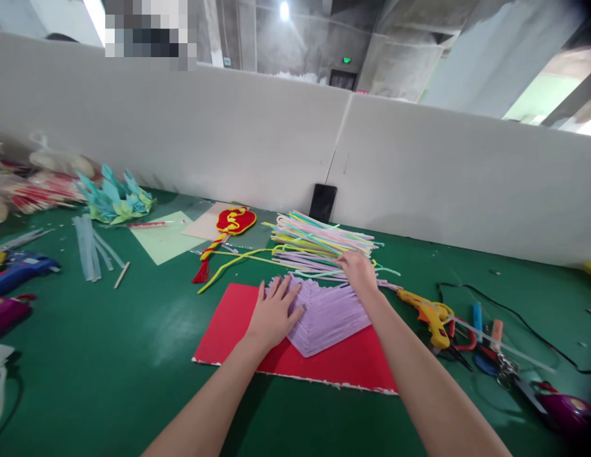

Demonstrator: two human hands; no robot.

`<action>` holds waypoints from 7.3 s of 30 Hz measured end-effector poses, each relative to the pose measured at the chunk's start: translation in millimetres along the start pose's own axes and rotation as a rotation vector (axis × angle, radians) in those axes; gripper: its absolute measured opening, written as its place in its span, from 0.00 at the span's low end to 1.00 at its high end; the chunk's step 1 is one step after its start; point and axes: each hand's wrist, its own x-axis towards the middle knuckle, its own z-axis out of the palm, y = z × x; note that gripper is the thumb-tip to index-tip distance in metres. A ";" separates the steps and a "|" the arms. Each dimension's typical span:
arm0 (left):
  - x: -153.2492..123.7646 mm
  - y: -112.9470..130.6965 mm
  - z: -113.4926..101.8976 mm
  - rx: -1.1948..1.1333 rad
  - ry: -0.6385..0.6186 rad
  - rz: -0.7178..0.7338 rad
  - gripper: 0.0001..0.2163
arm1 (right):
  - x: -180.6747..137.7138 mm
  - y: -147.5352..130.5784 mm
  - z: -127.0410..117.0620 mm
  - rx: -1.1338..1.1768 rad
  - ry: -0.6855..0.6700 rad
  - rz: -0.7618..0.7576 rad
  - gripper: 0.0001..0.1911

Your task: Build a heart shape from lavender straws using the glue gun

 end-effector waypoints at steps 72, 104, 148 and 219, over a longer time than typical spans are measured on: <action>-12.0 35.3 -3.6 -0.599 0.090 -0.020 0.22 | -134.8 -18.9 -17.0 0.333 0.190 0.260 0.22; -6.0 49.3 4.3 -1.683 -0.019 -0.311 0.19 | -131.8 -60.6 -46.5 0.785 0.181 0.078 0.06; -8.1 47.9 -6.3 -1.473 0.016 -0.231 0.11 | -130.1 -63.8 -56.0 0.919 0.154 0.162 0.05; -3.5 44.4 -11.6 -1.513 0.046 -0.242 0.12 | -131.7 -62.7 -49.0 0.890 0.037 0.155 0.12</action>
